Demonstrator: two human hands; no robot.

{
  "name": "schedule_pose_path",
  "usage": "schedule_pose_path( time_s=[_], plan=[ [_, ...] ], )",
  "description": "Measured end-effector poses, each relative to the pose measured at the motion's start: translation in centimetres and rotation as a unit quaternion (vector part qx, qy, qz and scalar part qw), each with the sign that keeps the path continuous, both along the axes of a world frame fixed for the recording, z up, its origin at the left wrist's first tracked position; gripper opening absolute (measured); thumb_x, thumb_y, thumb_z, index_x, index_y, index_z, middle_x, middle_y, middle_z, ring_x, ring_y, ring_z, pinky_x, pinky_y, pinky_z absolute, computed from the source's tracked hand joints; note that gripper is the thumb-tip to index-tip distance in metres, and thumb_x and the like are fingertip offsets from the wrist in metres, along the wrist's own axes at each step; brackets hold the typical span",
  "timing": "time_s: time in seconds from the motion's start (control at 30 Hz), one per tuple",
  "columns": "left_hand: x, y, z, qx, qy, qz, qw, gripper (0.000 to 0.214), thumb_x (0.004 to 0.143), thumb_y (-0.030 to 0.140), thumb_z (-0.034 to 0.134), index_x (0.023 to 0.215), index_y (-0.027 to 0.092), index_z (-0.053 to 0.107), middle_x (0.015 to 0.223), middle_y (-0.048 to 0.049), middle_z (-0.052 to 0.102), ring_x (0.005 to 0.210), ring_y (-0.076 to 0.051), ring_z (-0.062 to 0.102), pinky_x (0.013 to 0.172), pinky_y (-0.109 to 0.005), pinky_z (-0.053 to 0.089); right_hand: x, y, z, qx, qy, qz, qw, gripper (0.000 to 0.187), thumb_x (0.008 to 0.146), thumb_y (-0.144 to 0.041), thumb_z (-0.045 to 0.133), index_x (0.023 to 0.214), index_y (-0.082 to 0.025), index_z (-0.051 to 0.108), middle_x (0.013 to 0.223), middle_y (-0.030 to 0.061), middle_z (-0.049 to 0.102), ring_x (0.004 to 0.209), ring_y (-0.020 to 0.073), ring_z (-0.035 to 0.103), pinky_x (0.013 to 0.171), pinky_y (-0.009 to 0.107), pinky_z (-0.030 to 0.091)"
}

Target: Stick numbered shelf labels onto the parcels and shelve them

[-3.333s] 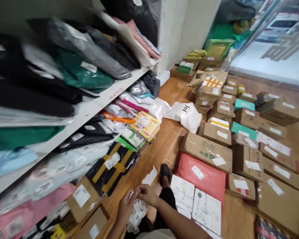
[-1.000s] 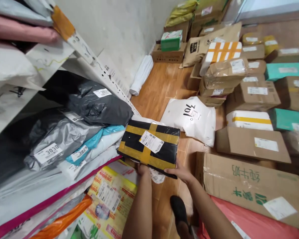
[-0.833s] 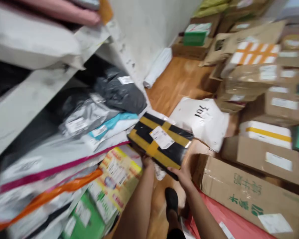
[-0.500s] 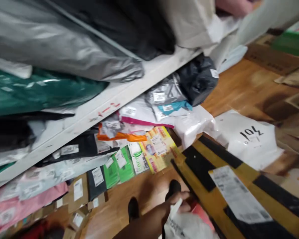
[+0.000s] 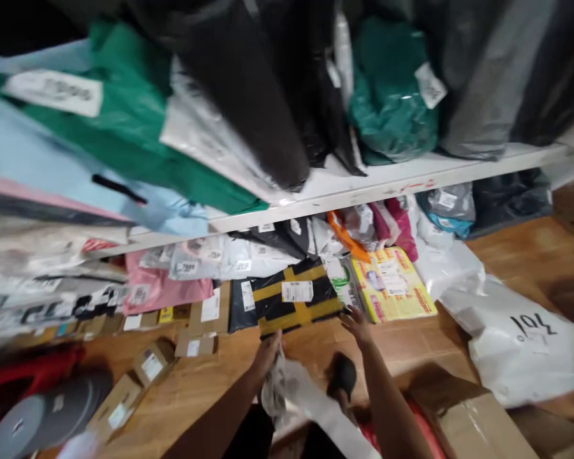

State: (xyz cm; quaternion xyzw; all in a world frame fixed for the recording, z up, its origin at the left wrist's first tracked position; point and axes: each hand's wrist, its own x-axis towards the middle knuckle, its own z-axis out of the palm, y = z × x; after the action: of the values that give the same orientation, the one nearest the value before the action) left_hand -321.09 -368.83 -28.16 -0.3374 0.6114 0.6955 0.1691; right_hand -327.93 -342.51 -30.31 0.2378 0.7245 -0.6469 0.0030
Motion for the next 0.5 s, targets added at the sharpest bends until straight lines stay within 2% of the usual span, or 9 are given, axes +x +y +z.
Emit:
schedule_pose_path(
  time_s=[0.03, 0.1, 0.2, 0.27, 0.3, 0.33, 0.43, 0.5],
  plan=[
    [0.3, -2.8, 0.9, -0.027, 0.021, 0.017, 0.999, 0.038, 0.073, 0.051, 0.071, 0.061, 0.016, 0.063, 0.054, -0.0002, 0.055, 0.058, -0.016, 0.055, 0.055, -0.025, 0.044, 0.0, -2.5, 0.4, 0.012, -0.008, 0.015, 1.000, 0.047, 0.060, -0.049, 0.068, 0.095, -0.017, 0.064, 0.093, 0.0122, 0.072, 0.089, 0.0310, 0.065, 0.076, 0.046, 0.051],
    [1.1, -7.9, 3.6, -0.078, 0.071, 0.055, 0.993, 0.036, 0.072, 0.053, 0.070, 0.063, 0.018, 0.065, 0.059, -0.0008, 0.058, 0.066, -0.018, 0.056, 0.061, -0.025, 0.043, 0.9, -7.5, 2.3, 0.025, -0.015, 0.050, 0.998, 0.048, 0.058, -0.050, 0.070, 0.092, -0.016, 0.064, 0.092, 0.0133, 0.071, 0.092, 0.0318, 0.063, 0.081, 0.047, 0.049],
    [3.5, -13.2, 9.2, -0.135, 0.140, 0.110, 0.975, 0.037, 0.080, 0.055, 0.059, 0.078, 0.020, 0.069, 0.077, -0.0033, 0.066, 0.082, -0.021, 0.058, 0.072, -0.026, 0.044, 4.6, -15.9, 7.1, 0.014, -0.007, 0.144, 0.990, 0.044, 0.065, -0.056, 0.067, 0.086, -0.017, 0.064, 0.085, 0.0113, 0.070, 0.088, 0.0290, 0.063, 0.083, 0.045, 0.050],
    [5.7, -15.2, 13.0, -0.197, 0.191, 0.141, 0.951, 0.042, 0.085, 0.057, 0.050, 0.083, 0.020, 0.070, 0.081, -0.0054, 0.067, 0.085, -0.022, 0.059, 0.076, -0.028, 0.043, 8.1, -21.4, 10.9, -0.025, 0.009, 0.244, 0.969, 0.042, 0.077, -0.060, 0.057, 0.079, -0.019, 0.065, 0.079, 0.0082, 0.069, 0.079, 0.0239, 0.064, 0.077, 0.038, 0.052],
    [6.8, -15.8, 14.7, -0.224, 0.215, 0.157, 0.937, 0.045, 0.087, 0.057, 0.046, 0.084, 0.019, 0.070, 0.082, -0.0062, 0.067, 0.084, -0.022, 0.059, 0.077, -0.029, 0.044, 9.9, -23.9, 12.8, -0.057, 0.019, 0.304, 0.951, 0.041, 0.081, -0.059, 0.053, 0.079, -0.020, 0.065, 0.077, 0.0067, 0.068, 0.075, 0.0215, 0.064, 0.072, 0.034, 0.053],
    [8.0, -16.5, 16.2, -0.241, 0.236, 0.175, 0.925, 0.046, 0.089, 0.057, 0.043, 0.085, 0.019, 0.069, 0.082, -0.0065, 0.066, 0.083, -0.022, 0.059, 0.077, -0.029, 0.044, 11.7, -26.2, 14.6, -0.098, 0.039, 0.357, 0.928, 0.036, 0.083, -0.056, 0.054, 0.087, -0.021, 0.063, 0.083, 0.0057, 0.068, 0.077, 0.0199, 0.063, 0.069, 0.030, 0.052],
    [11.6, -18.8, 19.9, -0.230, 0.268, 0.240, 0.905, 0.048, 0.090, 0.059, 0.039, 0.087, 0.018, 0.065, 0.083, -0.0063, 0.066, 0.079, -0.020, 0.060, 0.073, -0.028, 0.045, 15.5, -31.8, 19.0, -0.138, 0.083, 0.413, 0.897, 0.031, 0.081, -0.047, 0.064, 0.099, -0.022, 0.057, 0.088, 0.0022, 0.063, 0.074, 0.0155, 0.059, 0.062, 0.024, 0.047],
    [14.2, -21.3, 21.8, -0.219, 0.272, 0.282, 0.894, 0.048, 0.089, 0.059, 0.041, 0.087, 0.017, 0.065, 0.082, -0.0058, 0.066, 0.076, -0.018, 0.060, 0.070, -0.026, 0.046, 16.8, -35.3, 21.3, -0.122, 0.100, 0.419, 0.894, 0.027, 0.080, -0.045, 0.065, 0.088, -0.020, 0.055, 0.077, -0.0009, 0.058, 0.066, 0.0127, 0.053, 0.060, 0.023, 0.044]
  ],
)
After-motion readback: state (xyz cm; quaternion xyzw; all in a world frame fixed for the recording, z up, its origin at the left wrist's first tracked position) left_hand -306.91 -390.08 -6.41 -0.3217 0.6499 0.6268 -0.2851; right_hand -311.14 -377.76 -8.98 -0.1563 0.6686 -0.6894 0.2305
